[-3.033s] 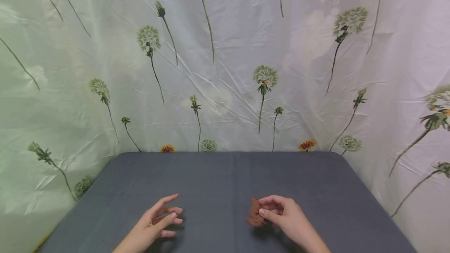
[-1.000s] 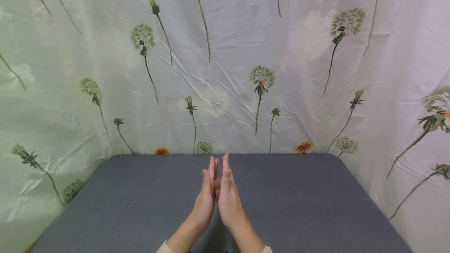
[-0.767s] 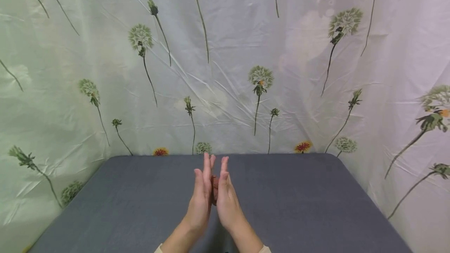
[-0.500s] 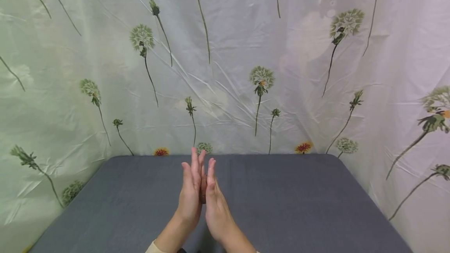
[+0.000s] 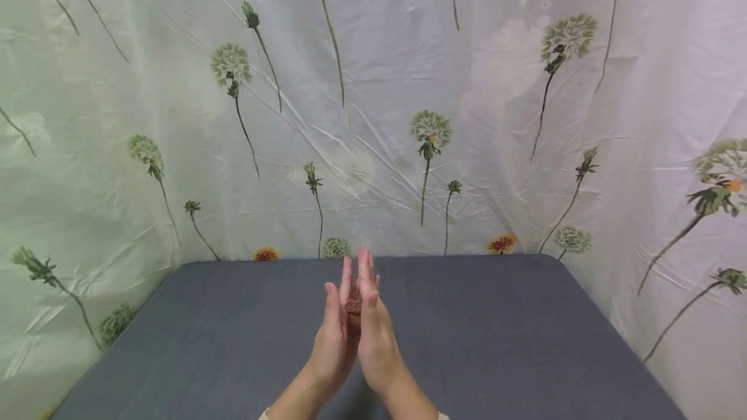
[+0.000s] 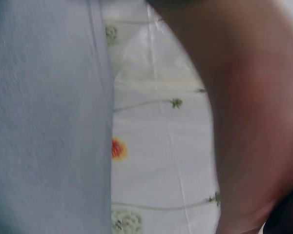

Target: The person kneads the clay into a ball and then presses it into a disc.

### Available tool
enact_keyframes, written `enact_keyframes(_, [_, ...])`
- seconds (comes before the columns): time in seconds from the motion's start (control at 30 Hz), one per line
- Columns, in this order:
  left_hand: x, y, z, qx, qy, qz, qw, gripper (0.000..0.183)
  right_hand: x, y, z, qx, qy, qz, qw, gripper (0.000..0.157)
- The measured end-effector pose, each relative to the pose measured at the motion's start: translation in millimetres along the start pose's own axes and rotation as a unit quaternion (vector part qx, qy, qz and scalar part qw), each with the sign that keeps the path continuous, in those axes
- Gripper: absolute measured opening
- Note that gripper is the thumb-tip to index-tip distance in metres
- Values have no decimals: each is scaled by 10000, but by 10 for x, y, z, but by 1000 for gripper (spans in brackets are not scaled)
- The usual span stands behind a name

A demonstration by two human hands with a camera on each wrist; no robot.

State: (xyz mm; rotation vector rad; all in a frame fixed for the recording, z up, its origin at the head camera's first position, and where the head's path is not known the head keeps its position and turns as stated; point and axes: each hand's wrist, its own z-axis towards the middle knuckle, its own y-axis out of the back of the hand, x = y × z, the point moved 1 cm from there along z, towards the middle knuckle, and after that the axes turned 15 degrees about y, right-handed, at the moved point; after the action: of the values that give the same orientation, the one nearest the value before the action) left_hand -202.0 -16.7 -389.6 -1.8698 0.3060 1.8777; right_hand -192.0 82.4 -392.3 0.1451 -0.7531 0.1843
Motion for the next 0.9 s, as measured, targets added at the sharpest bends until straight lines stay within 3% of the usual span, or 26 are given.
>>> enact_keyframes(0.1, [-42, -73, -53, 26, 76, 327, 9994, 69, -42, 58, 14, -66, -122, 18, 9999, 69])
enact_keyframes(0.17, [-91, -64, -77, -131, 102, 485, 9987, 67, -80, 48, 10, 3, -204, 27, 9998, 69])
enact_keyframes(0.37, [-259, 216, -114, -1047, -138, 183, 9942, 71, -139, -210, -86, 849, 257, 115, 9960, 62])
enact_keyframes(0.47, [-301, 352, -118, -1240, -238, -15, 9920, 72, -109, -316, -130, 1059, 412, 197, 9933, 60])
enact_keyframes(0.57, [-272, 389, -78, -1145, -280, -155, 9929, 74, -38, -337, -129, 1021, 714, 266, 9919, 60])
enact_keyframes(0.7, [-138, 265, -6, -780, -158, -201, 9966, 73, 63, -264, -82, 778, 1163, 187, 9900, 62])
enact_keyframes(0.9, [-59, 55, -27, -407, -46, 112, 9991, 71, 107, -69, 7, 494, 771, 268, 9954, 66])
